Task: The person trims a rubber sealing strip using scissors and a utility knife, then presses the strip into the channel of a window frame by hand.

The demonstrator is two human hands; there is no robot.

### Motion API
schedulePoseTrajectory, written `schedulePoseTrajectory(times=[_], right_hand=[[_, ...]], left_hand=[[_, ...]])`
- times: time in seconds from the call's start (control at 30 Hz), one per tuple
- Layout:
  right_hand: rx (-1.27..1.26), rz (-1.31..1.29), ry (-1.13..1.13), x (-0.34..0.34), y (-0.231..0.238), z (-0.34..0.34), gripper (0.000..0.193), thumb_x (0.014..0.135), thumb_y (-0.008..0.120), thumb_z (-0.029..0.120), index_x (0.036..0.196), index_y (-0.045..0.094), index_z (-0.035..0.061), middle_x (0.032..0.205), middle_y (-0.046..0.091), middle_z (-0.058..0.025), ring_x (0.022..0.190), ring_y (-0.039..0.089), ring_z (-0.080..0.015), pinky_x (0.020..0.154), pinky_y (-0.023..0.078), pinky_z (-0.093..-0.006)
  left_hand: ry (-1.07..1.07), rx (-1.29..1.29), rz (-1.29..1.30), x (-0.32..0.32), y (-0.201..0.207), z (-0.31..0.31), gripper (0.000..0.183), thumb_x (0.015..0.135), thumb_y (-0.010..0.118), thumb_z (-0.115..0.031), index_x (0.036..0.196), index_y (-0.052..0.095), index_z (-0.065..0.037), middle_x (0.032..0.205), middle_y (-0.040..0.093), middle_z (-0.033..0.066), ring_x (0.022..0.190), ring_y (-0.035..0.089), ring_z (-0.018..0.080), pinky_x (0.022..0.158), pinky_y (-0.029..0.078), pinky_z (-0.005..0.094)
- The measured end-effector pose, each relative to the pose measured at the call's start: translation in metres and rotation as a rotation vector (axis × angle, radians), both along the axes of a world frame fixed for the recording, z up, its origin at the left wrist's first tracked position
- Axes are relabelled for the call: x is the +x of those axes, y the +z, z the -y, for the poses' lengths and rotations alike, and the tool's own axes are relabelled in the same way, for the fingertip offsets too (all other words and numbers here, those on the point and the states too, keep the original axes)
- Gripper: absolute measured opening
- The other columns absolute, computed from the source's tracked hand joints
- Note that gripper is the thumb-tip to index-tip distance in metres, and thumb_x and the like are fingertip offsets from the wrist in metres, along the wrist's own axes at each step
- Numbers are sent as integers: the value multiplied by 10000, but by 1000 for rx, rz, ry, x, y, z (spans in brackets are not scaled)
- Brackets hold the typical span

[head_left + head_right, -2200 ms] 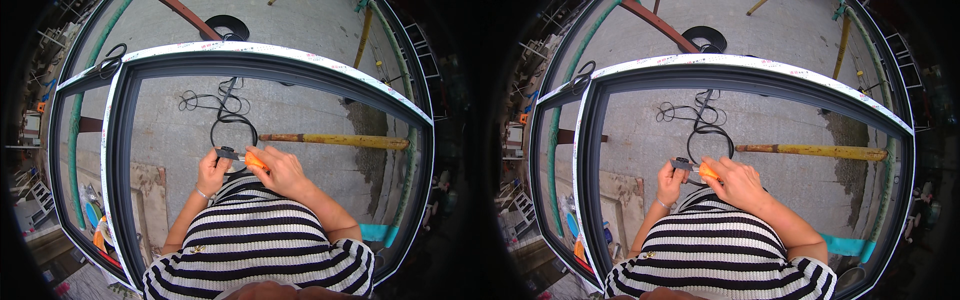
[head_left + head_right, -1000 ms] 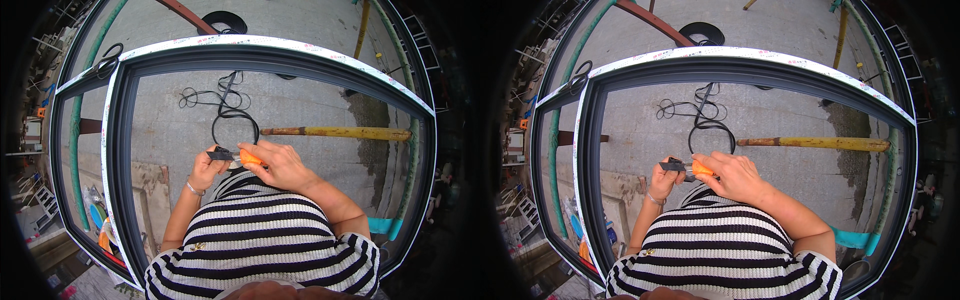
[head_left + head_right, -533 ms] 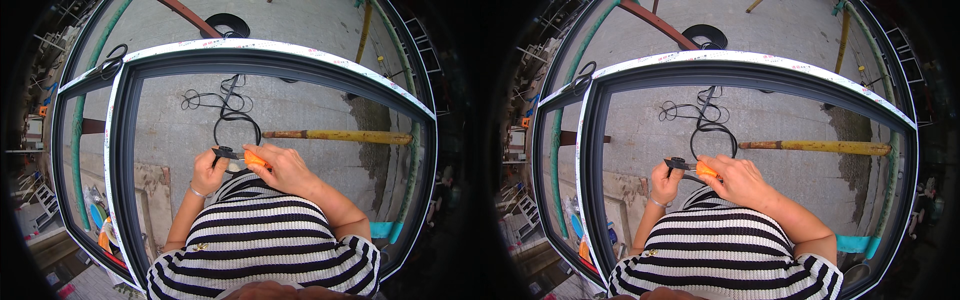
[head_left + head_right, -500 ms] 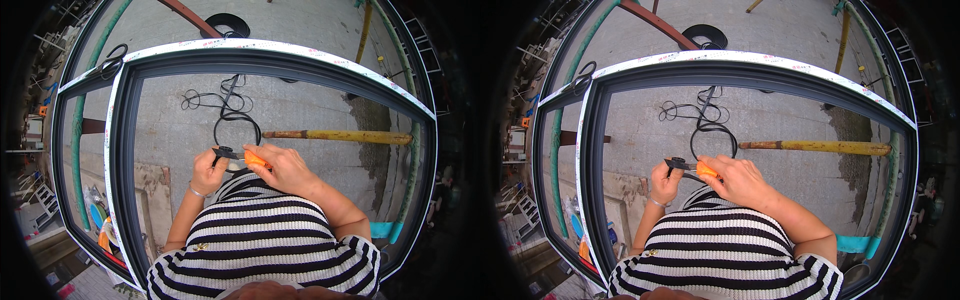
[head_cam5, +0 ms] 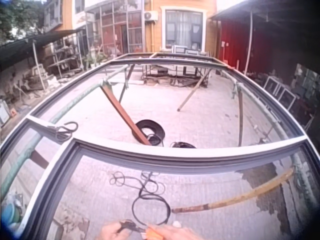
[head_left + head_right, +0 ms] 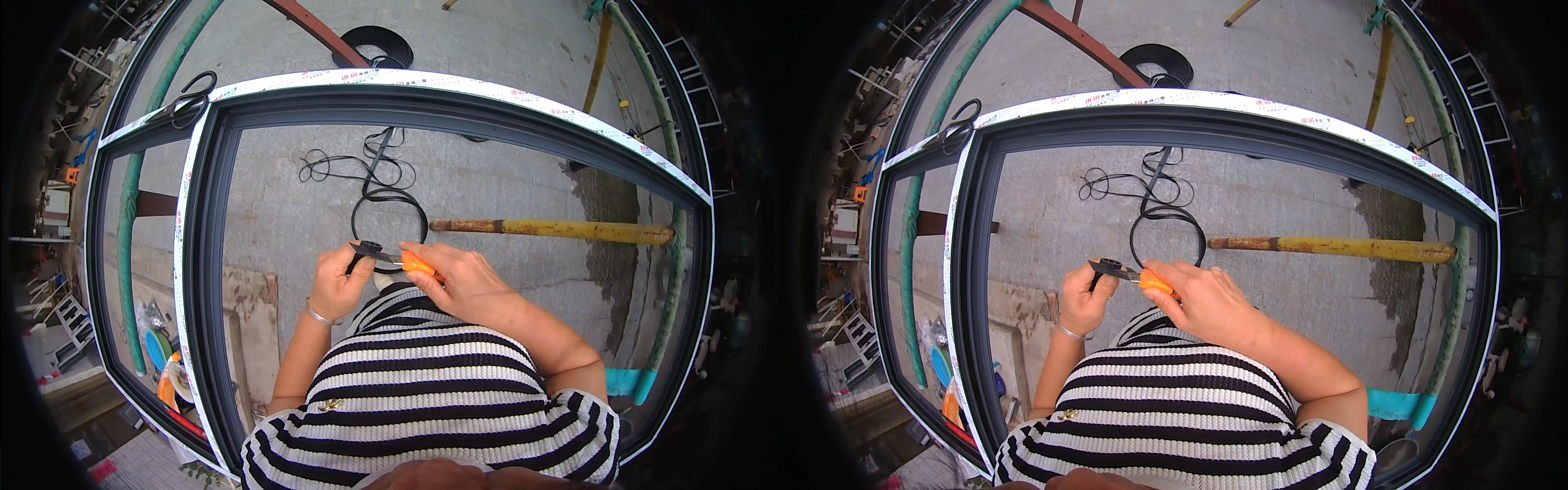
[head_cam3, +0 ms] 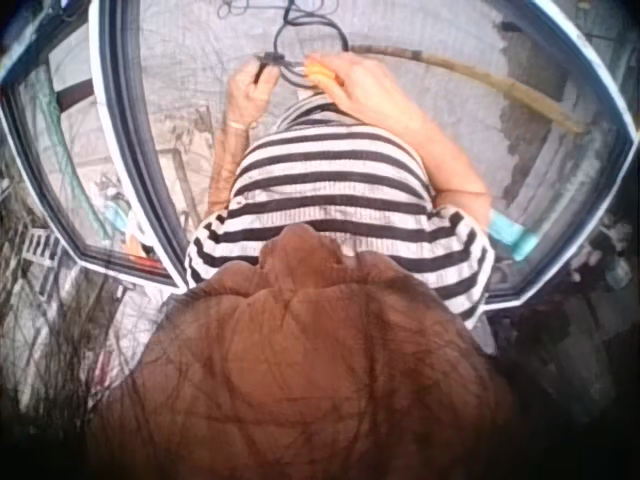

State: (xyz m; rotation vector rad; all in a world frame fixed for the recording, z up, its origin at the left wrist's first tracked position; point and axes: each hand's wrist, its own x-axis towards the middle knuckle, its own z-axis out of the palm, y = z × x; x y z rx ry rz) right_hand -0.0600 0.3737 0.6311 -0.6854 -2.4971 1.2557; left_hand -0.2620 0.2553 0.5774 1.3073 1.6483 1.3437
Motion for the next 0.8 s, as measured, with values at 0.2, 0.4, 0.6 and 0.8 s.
schedulePoseTrajectory(times=[0.2,0.4,0.6,0.8], right_hand=[[152,-35,-78,-3,11,-16,361,992,578,291,1238,579,27,987,688,-235,779,676,-433,669,556,-505],[324,154,-121,-14,59,-60,302,1022,528,310,1084,470,21,827,676,-238,734,665,-450,621,532,-535],[387,145,-111,-35,80,-106,286,1002,573,249,1027,438,-2,886,640,-268,728,645,-449,618,507,-518],[619,283,36,-52,73,-147,253,982,553,231,1012,495,-14,737,687,-190,643,702,-372,581,569,-448]], left_hand=[[17,-16,-118,-1,25,-31,217,967,637,-200,949,621,16,700,593,139,576,553,217,553,444,310],[162,184,-65,9,71,-90,243,946,663,-109,1064,502,28,815,669,123,722,664,183,650,522,300],[250,367,-68,-8,63,-145,231,888,723,-39,1019,556,50,895,653,107,770,643,120,671,517,262],[364,350,-105,-17,50,-170,187,854,749,-32,962,625,57,909,627,99,762,629,143,670,506,272]])
